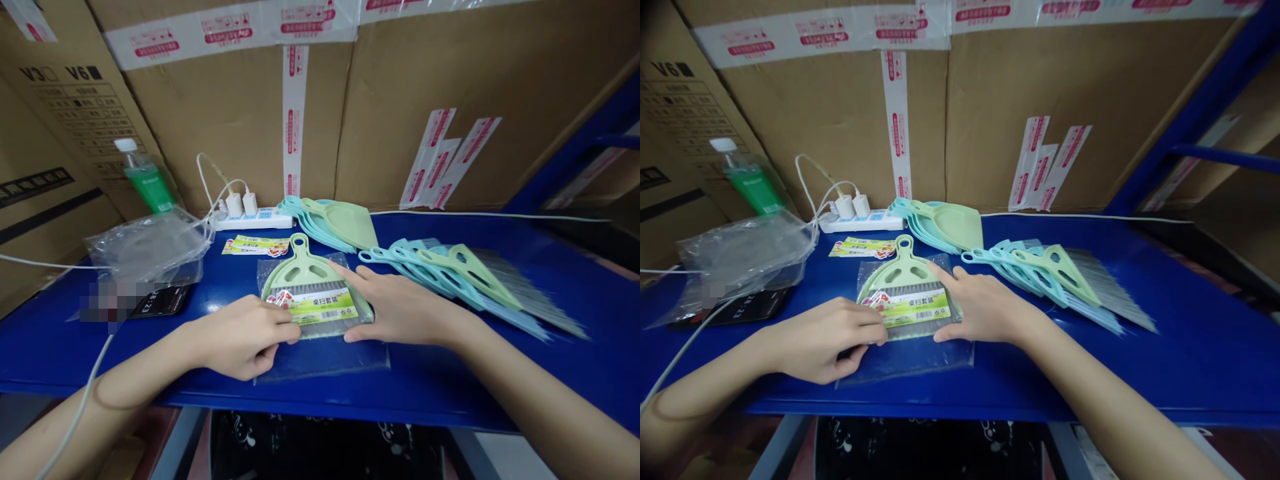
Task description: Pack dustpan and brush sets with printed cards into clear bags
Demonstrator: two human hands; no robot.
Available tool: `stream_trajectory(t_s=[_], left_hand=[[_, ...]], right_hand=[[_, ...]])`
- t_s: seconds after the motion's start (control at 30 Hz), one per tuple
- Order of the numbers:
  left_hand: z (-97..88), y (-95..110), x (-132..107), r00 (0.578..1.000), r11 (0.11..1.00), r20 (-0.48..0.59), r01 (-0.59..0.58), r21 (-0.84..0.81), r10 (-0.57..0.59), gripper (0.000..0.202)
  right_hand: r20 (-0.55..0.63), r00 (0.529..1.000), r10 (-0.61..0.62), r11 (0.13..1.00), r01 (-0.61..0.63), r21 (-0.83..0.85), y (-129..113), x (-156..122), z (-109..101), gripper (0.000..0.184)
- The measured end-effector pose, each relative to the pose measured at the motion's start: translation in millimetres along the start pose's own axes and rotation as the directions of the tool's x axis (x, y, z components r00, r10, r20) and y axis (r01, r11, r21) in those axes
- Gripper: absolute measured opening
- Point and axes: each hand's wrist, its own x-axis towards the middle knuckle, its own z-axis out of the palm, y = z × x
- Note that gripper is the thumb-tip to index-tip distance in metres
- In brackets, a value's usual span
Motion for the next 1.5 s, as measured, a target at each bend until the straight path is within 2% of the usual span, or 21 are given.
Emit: stream_trajectory(t_s=[0.1,0.2,0.27,0.4,0.47,0.63,0.73,0.87,0.97,1.03,1.23,1.37,1.5], left_hand=[[-0.8,-0.5,-0.2,1.0,1.0,0.01,0.011,0.0,-0.011,0.017],[-1.9,-0.7,-0.1,0.999,1.0,0.022,0.023,0.007,-0.023,0.018],[-2.4,-0.5,0.0,0.999,1.0,0.037,0.026,0.011,-0.026,0.019],[-2.5,0.0,0.2,0.999,1.0,0.031,0.025,0.014,-0.026,0.02],[-2.3,0.0,0.4,0.999,1.0,0.027,0.025,0.016,-0.025,0.019],[-2.6,-1.8,1.2,0.999,0.999,0.044,0.014,0.043,-0.016,0.017],[-2.9,-2.8,1.4,0.999,0.999,0.039,0.014,0.053,-0.017,0.017],[-3.2,-2.0,1.0,0.999,0.999,0.026,0.033,0.017,-0.033,0.005],[-3.8,-1.0,0.6,1.0,1.0,0.0,0.022,-0.021,-0.022,0.029],[-4.5,-0.7,0.2,1.0,0.999,0.001,0.017,-0.03,-0.017,0.037],[-5.4,-1.2,-0.6,0.999,0.998,0.028,0.034,-0.046,-0.032,0.012],[-5.9,-2.5,-0.8,0.999,0.996,0.026,0.043,-0.079,-0.041,0.008],[-8.5,-3.7,-1.8,0.998,0.993,0.032,0.058,-0.103,-0.055,0.01]], right_hand=[[0.065,0.998,-0.003,0.999,-0.001,0.052,4.5,-0.3,-1.6,0.108],[0.111,0.991,-0.078,0.984,0.059,0.169,11.7,1.3,-4.1,0.114],[0.077,0.993,-0.085,0.969,0.064,0.237,15.8,4.1,-5.2,0.104],[-0.035,0.993,0.109,0.954,-0.095,0.285,17.4,12.1,-5.2,0.067],[-0.055,0.99,0.131,0.948,-0.108,0.301,15.9,15.5,-3.6,0.062],[-0.067,0.994,0.081,0.929,-0.051,0.366,14.7,18.7,2.6,0.065],[-0.07,0.992,0.107,0.933,-0.076,0.353,15.2,18.3,3.4,0.068],[-0.054,0.99,0.134,0.935,-0.109,0.336,13.0,17.1,0.3,0.069],[-0.037,0.987,0.155,0.94,-0.136,0.314,9.8,16.3,-2.1,0.068],[-0.02,0.984,0.175,0.942,-0.161,0.295,7.9,15.9,-3.0,0.067],[-0.006,0.981,0.195,0.958,-0.189,0.214,6.6,14.9,-3.5,0.065],[-0.02,0.989,0.143,0.974,-0.138,0.178,10.3,13.3,-3.9,0.064],[-0.126,0.992,0.028,0.988,-0.009,0.152,14.5,10.1,-7.3,0.059]])
